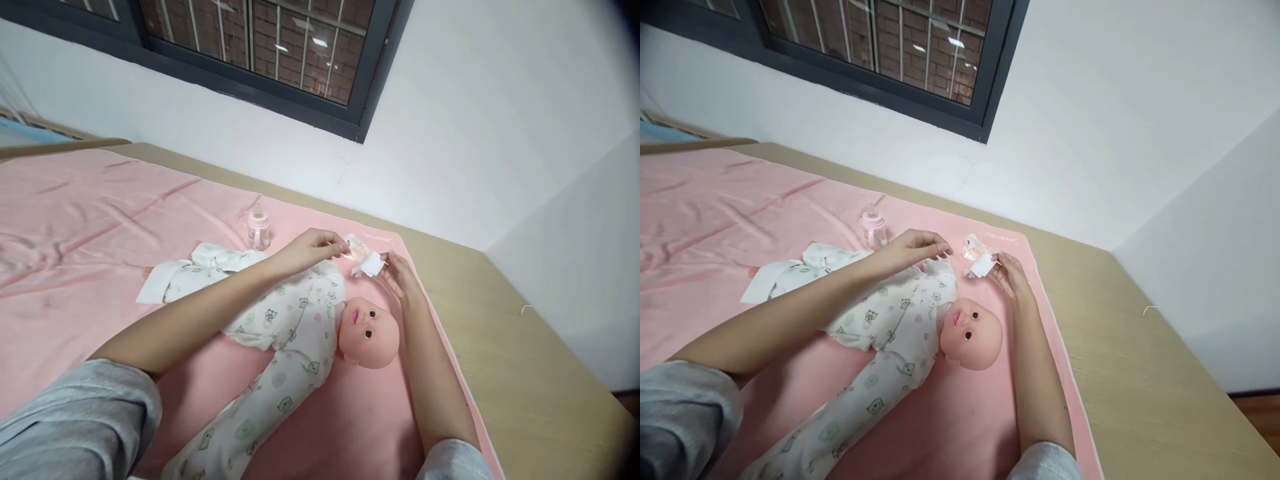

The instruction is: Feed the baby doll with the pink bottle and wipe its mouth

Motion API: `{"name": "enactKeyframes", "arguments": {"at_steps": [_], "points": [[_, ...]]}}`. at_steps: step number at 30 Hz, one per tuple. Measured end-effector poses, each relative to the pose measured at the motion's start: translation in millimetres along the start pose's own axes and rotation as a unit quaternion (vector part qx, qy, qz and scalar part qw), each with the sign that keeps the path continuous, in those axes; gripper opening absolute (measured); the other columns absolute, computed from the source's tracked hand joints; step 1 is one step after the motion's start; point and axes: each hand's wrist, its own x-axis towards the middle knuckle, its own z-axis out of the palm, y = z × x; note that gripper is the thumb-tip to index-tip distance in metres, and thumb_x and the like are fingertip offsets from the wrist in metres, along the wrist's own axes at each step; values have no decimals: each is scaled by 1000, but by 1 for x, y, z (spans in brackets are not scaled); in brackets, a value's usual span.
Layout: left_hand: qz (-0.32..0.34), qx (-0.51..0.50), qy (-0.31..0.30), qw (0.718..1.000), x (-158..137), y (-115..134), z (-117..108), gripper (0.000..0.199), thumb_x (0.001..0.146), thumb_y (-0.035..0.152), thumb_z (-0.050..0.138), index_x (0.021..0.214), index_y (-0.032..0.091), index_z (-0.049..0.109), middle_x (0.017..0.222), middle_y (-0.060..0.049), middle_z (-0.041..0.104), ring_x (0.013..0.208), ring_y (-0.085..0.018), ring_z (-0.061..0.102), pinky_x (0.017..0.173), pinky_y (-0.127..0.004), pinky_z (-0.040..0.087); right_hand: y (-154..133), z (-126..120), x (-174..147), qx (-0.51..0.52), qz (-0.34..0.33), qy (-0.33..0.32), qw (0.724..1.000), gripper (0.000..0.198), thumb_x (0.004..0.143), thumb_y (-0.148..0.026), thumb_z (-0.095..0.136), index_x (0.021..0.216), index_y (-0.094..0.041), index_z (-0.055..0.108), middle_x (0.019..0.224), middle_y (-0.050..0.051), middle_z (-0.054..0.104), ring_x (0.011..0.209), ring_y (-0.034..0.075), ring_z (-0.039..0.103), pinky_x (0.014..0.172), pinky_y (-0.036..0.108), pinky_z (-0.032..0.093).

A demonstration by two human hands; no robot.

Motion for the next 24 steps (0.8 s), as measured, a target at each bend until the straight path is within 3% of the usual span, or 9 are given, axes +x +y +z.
{"name": "enactKeyframes", "arguments": {"at_steps": [5,9,14,16,19,24], "points": [[37,26,28,999,-16,-4,5,38,89,50,61,110,19,66,121,-7,65,106,-20,61,88,-31,49,-43,35,-24,-69,-25,17,997,32,57,-33,89,65,-19,61,60,-3,59,53,8,53,49,19,49],[36,45,26,998,-30,-8,4,43,91,51,59,124,23,58,135,-7,56,122,-23,55,98,-34,46,-63,65,-49,-149,-24,-33,988,34,60,-31,89,65,-19,57,64,-4,58,51,7,51,45,18,44],[32,37,-29,998,-36,-9,-1,60,85,53,67,137,28,49,146,-7,48,131,-25,48,103,-37,44,-69,93,-75,-204,-6,-113,972,29,64,-27,87,79,-22,62,73,-4,61,50,6,54,48,20,46],[24,11,-80,996,-35,-7,-4,57,81,51,72,130,26,56,138,-7,56,125,-24,53,102,-36,44,-69,100,-83,-225,18,-146,963,28,67,-27,85,85,-23,64,74,-3,63,50,7,55,48,21,47],[11,-23,-133,991,-36,-4,-9,35,78,46,77,103,22,70,111,-4,69,106,-20,63,92,-31,48,-68,106,-92,-238,34,-176,955,25,72,-29,82,89,-24,65,69,-3,63,49,8,56,46,22,47],[31,-39,-144,988,-38,-5,-10,26,71,41,83,88,22,73,101,-1,70,97,-19,65,84,-28,49,-67,111,-94,-247,32,-182,951,24,75,-30,81,92,-26,65,59,-5,58,46,9,53,44,22,46]]}}
